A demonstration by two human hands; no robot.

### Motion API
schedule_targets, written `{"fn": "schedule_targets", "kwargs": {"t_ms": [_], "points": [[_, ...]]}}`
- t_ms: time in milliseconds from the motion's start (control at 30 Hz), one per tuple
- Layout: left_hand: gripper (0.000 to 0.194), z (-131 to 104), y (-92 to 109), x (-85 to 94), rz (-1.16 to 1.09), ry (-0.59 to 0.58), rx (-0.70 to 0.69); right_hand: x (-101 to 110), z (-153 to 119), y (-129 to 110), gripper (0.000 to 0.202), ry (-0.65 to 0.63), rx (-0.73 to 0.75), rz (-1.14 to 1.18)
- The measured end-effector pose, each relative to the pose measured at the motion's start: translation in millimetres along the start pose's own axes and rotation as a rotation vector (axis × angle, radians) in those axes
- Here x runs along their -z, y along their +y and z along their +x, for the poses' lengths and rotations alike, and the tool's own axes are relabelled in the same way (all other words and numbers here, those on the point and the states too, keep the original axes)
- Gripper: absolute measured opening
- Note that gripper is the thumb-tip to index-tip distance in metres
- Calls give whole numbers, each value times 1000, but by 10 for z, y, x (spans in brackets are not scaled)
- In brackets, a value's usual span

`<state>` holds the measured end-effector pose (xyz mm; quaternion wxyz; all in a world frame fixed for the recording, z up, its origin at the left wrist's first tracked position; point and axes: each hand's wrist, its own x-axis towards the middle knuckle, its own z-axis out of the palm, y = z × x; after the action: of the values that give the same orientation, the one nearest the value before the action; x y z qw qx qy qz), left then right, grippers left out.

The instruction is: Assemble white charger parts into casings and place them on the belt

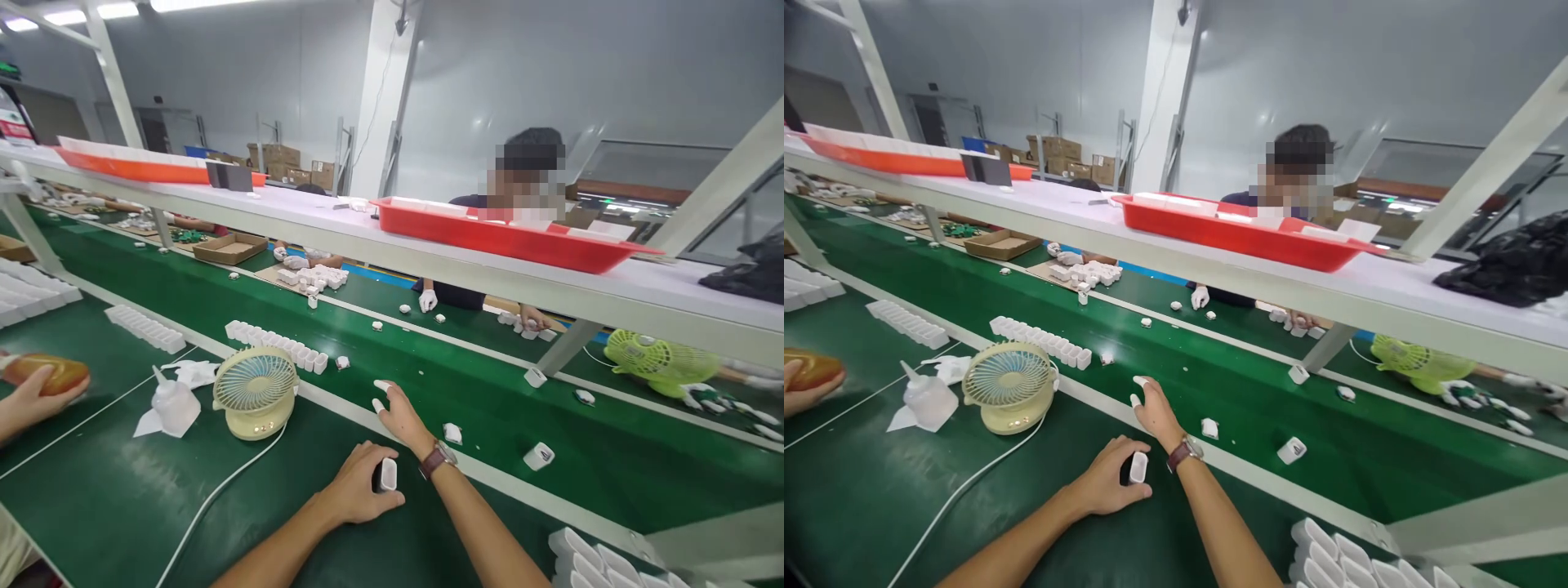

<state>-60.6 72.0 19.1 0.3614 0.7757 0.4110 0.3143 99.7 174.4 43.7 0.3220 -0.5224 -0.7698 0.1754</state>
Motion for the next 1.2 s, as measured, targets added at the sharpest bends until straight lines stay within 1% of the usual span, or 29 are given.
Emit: {"fn": "schedule_targets", "kwargs": {"t_ms": [167,333,400,467,567,633,733,833,933,1000,1100,1167,1200], "points": [[64,22,-31,25,-34,-55,56,-234,533,102,48,-139,-7,-50],[72,31,-106,-20,-50,-71,94,-405,950,167,41,-193,-19,-72],[74,34,-120,-41,-55,-87,109,-441,1050,190,39,-206,-25,-81],[75,37,-118,-50,-59,-98,116,-445,1094,210,36,-211,-33,-89],[74,37,-96,-35,-58,-93,113,-370,1035,217,32,-186,-51,-101],[73,36,-78,-13,-57,-88,100,-263,908,193,32,-145,-67,-112],[69,37,-54,17,-57,-78,73,-36,593,106,33,-70,-90,-132],[64,33,-43,29,-55,-46,36,214,137,-19,40,4,-101,-142],[58,14,-44,20,-52,-2,-9,402,-429,-149,44,77,-121,-143],[54,-9,-44,3,-53,47,-33,459,-832,-224,44,116,-139,-140],[52,-35,-5,-15,-68,130,-53,443,-1388,-306,42,135,-133,-131],[54,-25,68,2,-129,192,-65,394,-1676,-334,44,134,-122,-135],[52,-8,121,26,-182,249,-69,369,-1786,-339,46,127,-117,-137]]}}
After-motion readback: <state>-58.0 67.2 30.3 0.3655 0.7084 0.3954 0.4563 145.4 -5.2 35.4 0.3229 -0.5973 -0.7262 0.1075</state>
